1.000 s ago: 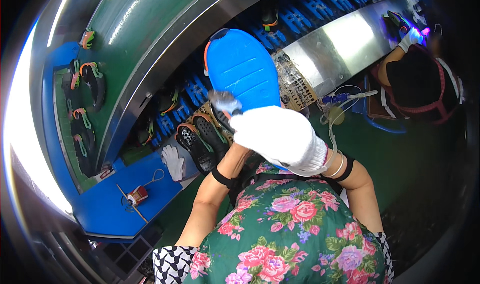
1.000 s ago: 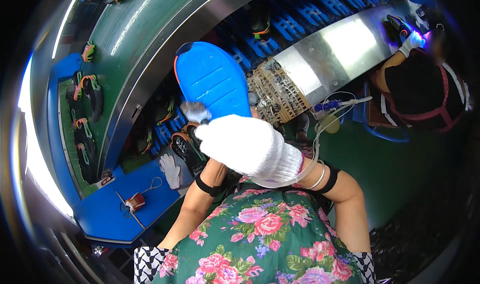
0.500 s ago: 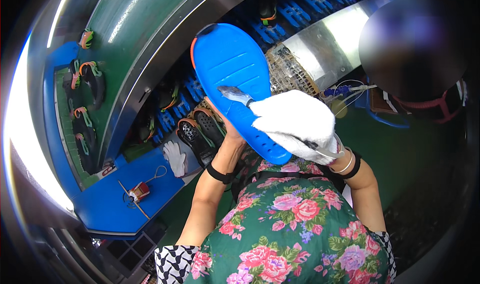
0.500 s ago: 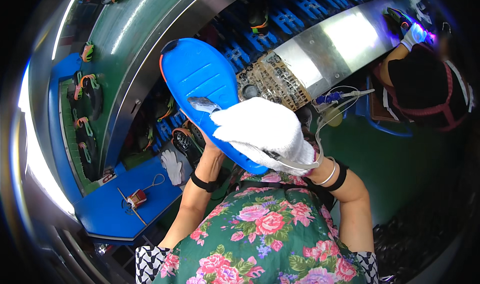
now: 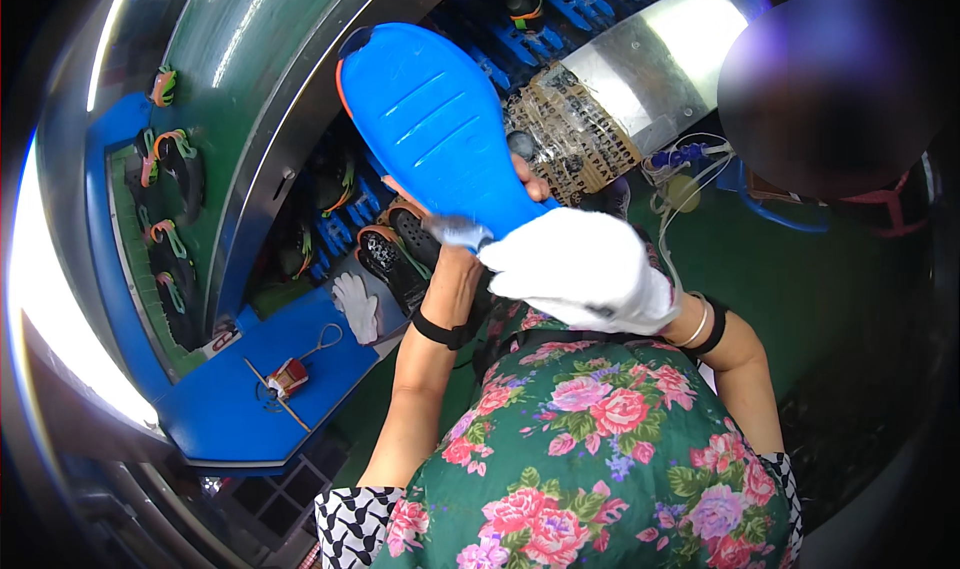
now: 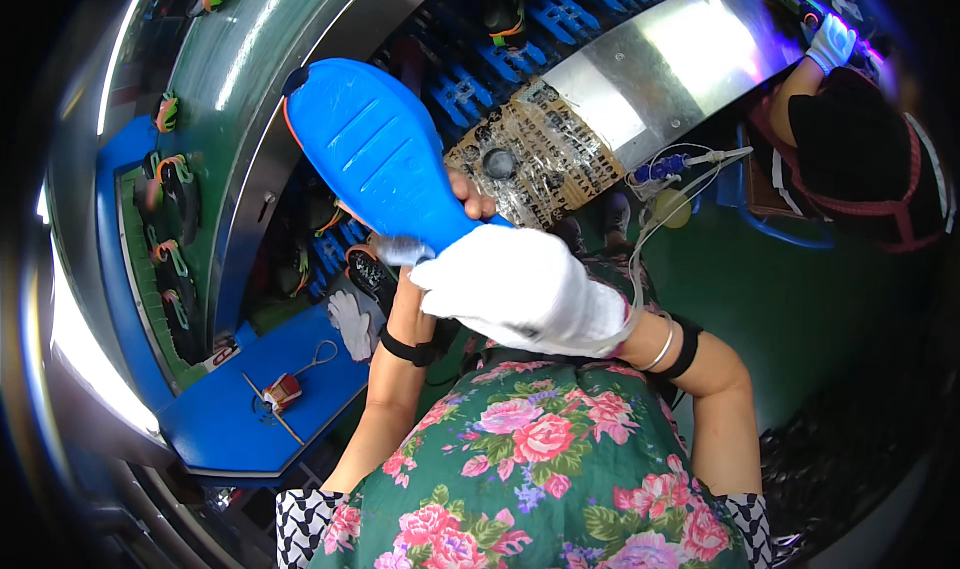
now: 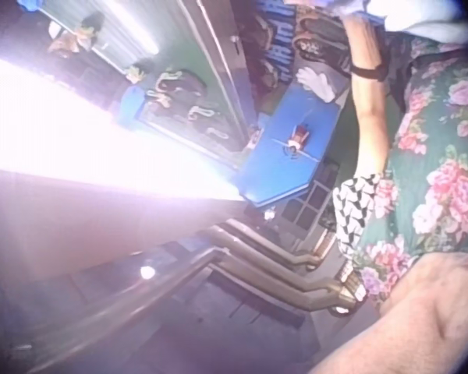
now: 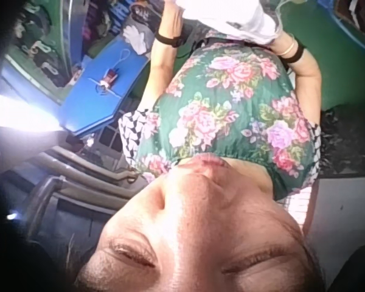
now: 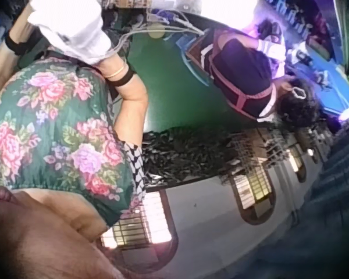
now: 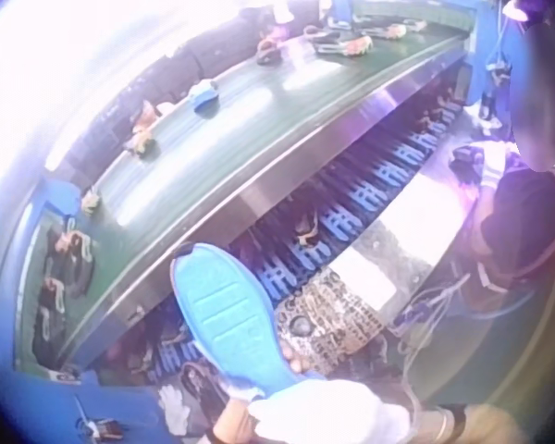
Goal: The recorder applies a liquid substance, likely adhesive or sealant, to the bottom of various shoe soles using a specialized brush.
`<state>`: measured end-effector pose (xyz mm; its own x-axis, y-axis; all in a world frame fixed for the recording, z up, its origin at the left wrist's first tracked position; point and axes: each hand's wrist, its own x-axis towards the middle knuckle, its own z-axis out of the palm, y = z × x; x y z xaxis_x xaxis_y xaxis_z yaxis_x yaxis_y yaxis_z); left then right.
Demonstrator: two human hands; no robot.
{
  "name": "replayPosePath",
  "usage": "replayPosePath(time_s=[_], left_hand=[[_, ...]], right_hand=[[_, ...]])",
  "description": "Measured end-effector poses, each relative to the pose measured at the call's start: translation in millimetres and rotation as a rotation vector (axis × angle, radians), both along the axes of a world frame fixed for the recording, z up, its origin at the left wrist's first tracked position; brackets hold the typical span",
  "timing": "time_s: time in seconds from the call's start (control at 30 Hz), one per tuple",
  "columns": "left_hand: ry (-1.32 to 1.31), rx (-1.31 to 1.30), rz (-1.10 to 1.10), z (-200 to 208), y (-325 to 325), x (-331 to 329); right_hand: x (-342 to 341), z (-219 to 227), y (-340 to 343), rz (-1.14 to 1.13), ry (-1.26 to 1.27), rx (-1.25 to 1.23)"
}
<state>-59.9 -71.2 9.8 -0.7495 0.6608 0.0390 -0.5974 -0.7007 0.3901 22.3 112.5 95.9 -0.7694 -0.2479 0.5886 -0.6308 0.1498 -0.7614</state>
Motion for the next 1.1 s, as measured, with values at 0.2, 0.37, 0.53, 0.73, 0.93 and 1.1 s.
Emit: replayPosePath(time_s=[0.2,0.37,0.53,0.73,0.93,1.1], left_hand=[[-0.037,-0.012,0.059,14,4,-1],[-0.034,0.120,0.205,10,11,3],[-0.030,0.090,0.140,12,10,-9],[-0.018,0.032,0.137,-3,1,-12],[-0.025,0.005,0.093,15,13,-16],[-0.076,-0.088,0.128,4,-11,-27]], right_hand=[[1,-2,10,-0.064,-0.044,-0.061],[2,-5,9,0.018,-0.006,-0.062],[6,-11,19,-0.057,-0.028,-0.026],[7,-11,25,0.068,-0.131,-0.167],[19,-22,16,-0.061,-0.007,-0.004],[11,-21,24,0.153,-0.247,-0.306]])
